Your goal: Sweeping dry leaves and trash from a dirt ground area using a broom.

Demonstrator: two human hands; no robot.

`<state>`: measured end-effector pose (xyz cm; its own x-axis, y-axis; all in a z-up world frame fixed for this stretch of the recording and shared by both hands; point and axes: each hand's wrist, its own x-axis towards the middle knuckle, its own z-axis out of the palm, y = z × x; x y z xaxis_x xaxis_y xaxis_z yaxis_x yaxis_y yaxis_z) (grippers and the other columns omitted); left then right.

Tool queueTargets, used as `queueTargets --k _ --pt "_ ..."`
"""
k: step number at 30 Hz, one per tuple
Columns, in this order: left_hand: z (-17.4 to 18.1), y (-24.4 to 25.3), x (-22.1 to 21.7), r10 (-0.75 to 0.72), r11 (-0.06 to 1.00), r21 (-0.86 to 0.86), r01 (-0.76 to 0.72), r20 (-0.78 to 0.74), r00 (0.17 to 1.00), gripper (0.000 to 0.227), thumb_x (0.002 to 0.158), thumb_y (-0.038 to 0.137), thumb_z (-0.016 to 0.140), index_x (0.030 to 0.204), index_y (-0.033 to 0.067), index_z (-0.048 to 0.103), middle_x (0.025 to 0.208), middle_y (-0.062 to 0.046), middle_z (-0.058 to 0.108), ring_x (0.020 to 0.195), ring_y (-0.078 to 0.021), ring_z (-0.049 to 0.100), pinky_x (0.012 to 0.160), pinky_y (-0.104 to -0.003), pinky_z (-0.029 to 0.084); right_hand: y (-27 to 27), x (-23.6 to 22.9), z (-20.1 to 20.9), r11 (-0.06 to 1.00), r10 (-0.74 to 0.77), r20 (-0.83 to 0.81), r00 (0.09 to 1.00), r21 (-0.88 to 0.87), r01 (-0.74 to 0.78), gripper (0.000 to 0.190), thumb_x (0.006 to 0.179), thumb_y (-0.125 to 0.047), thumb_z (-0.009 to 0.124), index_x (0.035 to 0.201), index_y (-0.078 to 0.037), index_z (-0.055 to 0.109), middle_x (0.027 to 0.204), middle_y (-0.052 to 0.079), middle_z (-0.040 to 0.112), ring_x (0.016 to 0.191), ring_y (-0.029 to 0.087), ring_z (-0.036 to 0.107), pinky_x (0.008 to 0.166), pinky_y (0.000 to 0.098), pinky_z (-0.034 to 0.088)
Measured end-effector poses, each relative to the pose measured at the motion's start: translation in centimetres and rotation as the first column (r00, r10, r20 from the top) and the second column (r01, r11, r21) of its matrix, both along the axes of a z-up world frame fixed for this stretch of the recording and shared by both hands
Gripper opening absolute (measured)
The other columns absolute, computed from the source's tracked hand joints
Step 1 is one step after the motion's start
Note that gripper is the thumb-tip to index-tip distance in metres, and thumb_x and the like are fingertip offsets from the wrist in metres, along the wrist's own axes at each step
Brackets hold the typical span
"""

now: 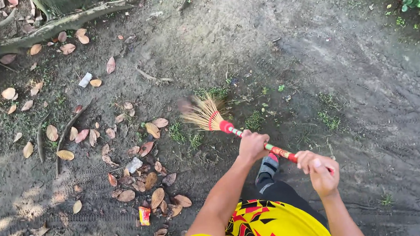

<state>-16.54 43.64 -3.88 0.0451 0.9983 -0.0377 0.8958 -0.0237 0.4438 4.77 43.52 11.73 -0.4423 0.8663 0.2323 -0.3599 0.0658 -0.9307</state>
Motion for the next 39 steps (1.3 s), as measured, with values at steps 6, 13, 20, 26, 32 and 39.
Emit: queueTargets --k 6,13,20,26,32,39 --pt "1.7 5.6 6.4 -0.084 0.994 0.083 0.075 0.107 0.991 0.018 0.063 0.029 0.076 0.076 0.0199 0.068 0.06 -0.005 0.067 0.065 -0.0252 0.068 0.084 -0.039 0.041 4.5 5.8 0.8 0.927 -0.375 -0.226 0.899 -0.099 0.361 0.047 0.108 -0.025 0.046 0.064 -0.006 0.044 0.057 0.008 0.045 0.057 0.022 0.047 0.086 0.0473 0.047" --pt "8.4 11.3 16.6 -0.287 0.947 0.211 0.243 0.211 0.934 0.014 0.07 0.03 0.072 0.077 0.0201 0.065 0.064 -0.006 0.066 0.067 -0.0249 0.068 0.083 -0.037 0.042 4.3 13.2 9.3 0.779 -0.595 -0.099 0.798 0.177 0.602 0.053 0.113 -0.024 0.042 0.063 -0.008 0.035 0.049 0.009 0.035 0.05 0.021 0.036 0.068 0.0429 0.042" --pt "3.4 15.5 19.5 -0.388 0.912 0.323 0.255 0.472 0.791 0.022 0.067 0.03 0.069 0.087 0.0209 0.064 0.078 0.004 0.069 0.085 -0.0222 0.07 0.083 -0.043 0.041 7.4 8.8 9.0 0.83 -0.377 0.401 0.835 0.546 0.112 0.031 0.096 -0.015 0.053 0.071 0.004 0.053 0.073 0.015 0.061 0.071 0.026 0.062 0.079 0.0438 0.054" --pt "-0.3 14.7 14.9 -0.286 0.956 0.0 0.295 0.234 0.929 0.015 0.07 0.032 0.075 0.076 0.0219 0.065 0.073 0.0 0.069 0.082 -0.0244 0.071 0.086 -0.048 0.043 9.6 10.2 2.3 0.957 -0.22 0.243 0.945 0.241 0.161 0.037 0.102 -0.02 0.052 0.071 -0.001 0.051 0.071 0.007 0.055 0.072 0.023 0.056 0.083 0.0436 0.052" --pt "-0.3 12.3 9.6 -0.091 0.987 -0.122 0.101 0.088 0.992 0.018 0.066 0.032 0.074 0.08 0.0229 0.069 0.075 -0.004 0.07 0.082 -0.027 0.071 0.079 -0.046 0.045 10.8 9.5 0.2 0.995 -0.075 0.043 0.996 0.065 0.072 0.043 0.104 -0.028 0.051 0.069 -0.003 0.049 0.072 0.01 0.053 0.075 0.026 0.054 0.09 0.0505 0.05" --pt "1.0 10.9 5.6 0.025 0.987 -0.157 -0.031 -0.038 0.999 0.017 0.062 0.03 0.073 0.076 0.0211 0.072 0.069 -0.006 0.07 0.076 -0.026 0.071 0.08 -0.042 0.043 12.1 9.6 -1.8 0.955 -0.047 -0.162 0.986 -0.296 -0.003 0.038 0.109 -0.027 0.047 0.078 -0.005 0.049 0.081 0.013 0.052 0.089 0.029 0.053 0.113 0.0573 0.041"
